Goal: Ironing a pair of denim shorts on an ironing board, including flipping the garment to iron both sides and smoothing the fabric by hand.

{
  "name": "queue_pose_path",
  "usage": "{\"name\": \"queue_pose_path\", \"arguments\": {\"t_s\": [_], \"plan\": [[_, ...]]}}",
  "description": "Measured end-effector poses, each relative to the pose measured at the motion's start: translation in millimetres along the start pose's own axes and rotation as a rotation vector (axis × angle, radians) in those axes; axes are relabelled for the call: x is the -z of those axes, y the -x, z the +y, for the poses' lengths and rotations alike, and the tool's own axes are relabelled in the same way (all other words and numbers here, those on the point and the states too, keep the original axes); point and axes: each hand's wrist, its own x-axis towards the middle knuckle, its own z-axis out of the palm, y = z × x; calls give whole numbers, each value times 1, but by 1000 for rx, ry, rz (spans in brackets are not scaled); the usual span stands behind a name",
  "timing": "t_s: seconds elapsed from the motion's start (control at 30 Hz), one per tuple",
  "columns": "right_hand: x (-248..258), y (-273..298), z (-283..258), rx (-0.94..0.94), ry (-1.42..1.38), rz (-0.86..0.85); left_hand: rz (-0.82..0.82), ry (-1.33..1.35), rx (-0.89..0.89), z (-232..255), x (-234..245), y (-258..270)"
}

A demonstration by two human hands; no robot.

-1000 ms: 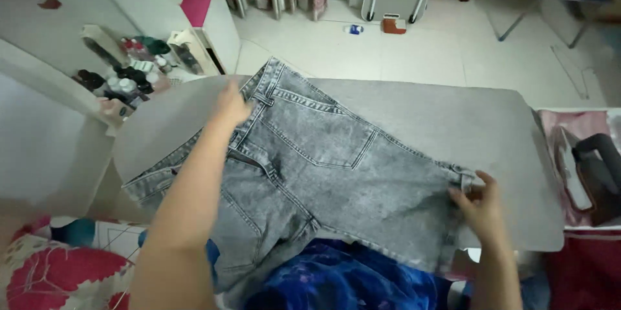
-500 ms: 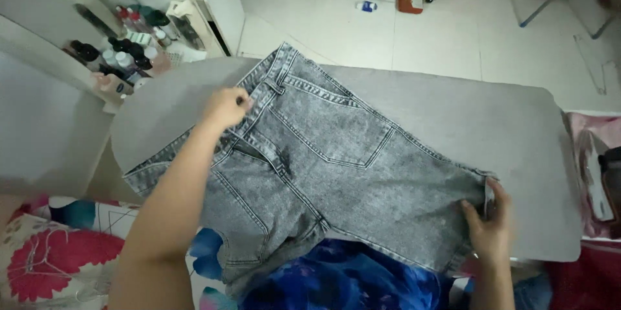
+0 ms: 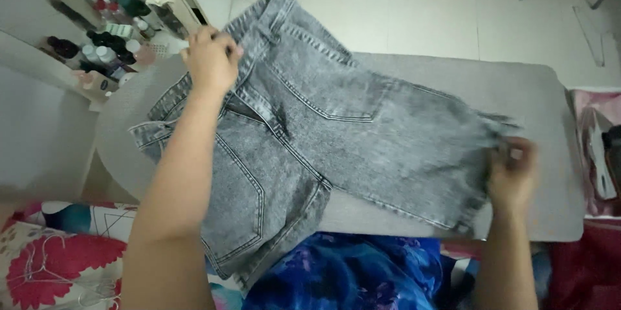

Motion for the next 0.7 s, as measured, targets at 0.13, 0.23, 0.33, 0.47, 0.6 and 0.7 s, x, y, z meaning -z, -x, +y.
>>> {"name": "queue_pose_path", "arguments": {"t_s": [0.13, 0.23, 0.33, 0.47, 0.6, 0.7], "plan": [[-8, 6, -8, -512, -188, -373, 115, -69, -98, -14, -25, 24], [19, 12, -68, -686, -208, -399, -65, -161, -40, 2, 4, 43], [33, 37, -67, -790, -217, -477, -466, -235, 203, 16, 27, 55], [41, 48, -107, -854, -303, -580, -571, -85, 309, 25, 43, 55], [41, 71, -69, -738, -319, -518, -366, -346, 243, -22, 10, 57], [41, 64, -95, -748, -142, -555, -197, -252, 180, 6, 18, 69]]}}
